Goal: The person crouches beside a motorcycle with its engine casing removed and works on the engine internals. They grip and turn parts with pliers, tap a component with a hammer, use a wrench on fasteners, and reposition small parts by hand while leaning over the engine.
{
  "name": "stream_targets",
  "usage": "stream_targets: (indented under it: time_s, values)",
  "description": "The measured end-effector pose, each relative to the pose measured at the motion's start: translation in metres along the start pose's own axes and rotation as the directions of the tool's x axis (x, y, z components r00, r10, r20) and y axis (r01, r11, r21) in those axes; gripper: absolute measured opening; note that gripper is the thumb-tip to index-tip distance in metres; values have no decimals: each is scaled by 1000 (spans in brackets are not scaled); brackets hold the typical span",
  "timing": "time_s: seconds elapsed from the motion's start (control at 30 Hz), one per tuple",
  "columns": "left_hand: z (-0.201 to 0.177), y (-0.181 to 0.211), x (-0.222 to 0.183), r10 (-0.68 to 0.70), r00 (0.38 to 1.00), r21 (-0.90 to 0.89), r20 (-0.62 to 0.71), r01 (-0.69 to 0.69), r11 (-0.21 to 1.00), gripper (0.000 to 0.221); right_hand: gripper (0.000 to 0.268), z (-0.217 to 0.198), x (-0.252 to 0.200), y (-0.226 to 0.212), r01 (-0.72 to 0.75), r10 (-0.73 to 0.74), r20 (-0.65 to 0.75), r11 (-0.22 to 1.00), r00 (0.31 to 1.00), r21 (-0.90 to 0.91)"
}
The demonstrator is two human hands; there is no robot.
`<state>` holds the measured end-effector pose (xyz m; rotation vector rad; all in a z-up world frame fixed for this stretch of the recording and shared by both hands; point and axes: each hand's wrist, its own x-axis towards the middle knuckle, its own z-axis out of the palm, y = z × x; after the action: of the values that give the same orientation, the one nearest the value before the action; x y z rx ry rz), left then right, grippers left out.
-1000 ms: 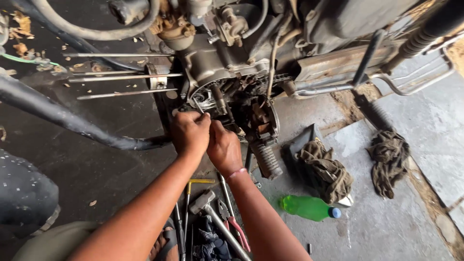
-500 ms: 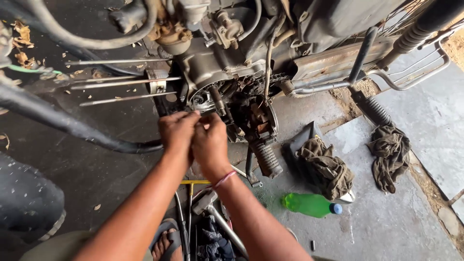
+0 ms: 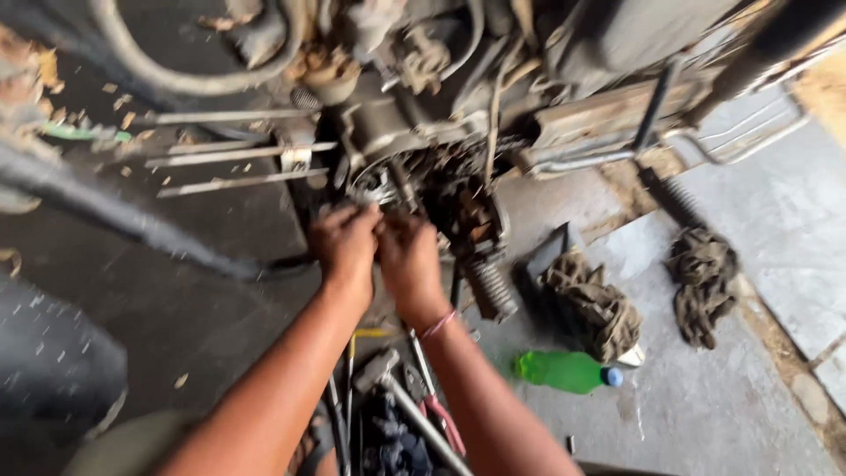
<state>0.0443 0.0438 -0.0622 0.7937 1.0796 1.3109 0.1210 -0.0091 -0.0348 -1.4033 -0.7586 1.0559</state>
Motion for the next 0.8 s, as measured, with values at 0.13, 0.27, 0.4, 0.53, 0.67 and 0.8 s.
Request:
stream_targets:
  time_s: [0.13,0.27,0.4,0.53,0.67,0.8]
  values:
    - [-1,2,-3,-41,994,96,-102,51,994,21,18,1,-3,24,118,-142,112,974,983,194]
    - [6,25,-13,433,901,678,1,-319,662,21,21,2,-18,4,-124,89,105,908,991,401]
    - [14,43,-20,286,958,746,17,-202,635,26,18,-18,-9,11,-292,101,344,771,934,566]
    - [19,40,-19,359,933,773,12,-236,589,21,11,-25,-6,1,-341,132,390,773,911,535]
    - [19,24,-3,164,982,552,-94,-86,829,15,17,-11,-21,-48,383,-423,180,466,888,-798]
    - [16,5,-2,-102,978,210,-182,140,968,18,22,-7,-31,-42,226,-341,15,588,940,-777]
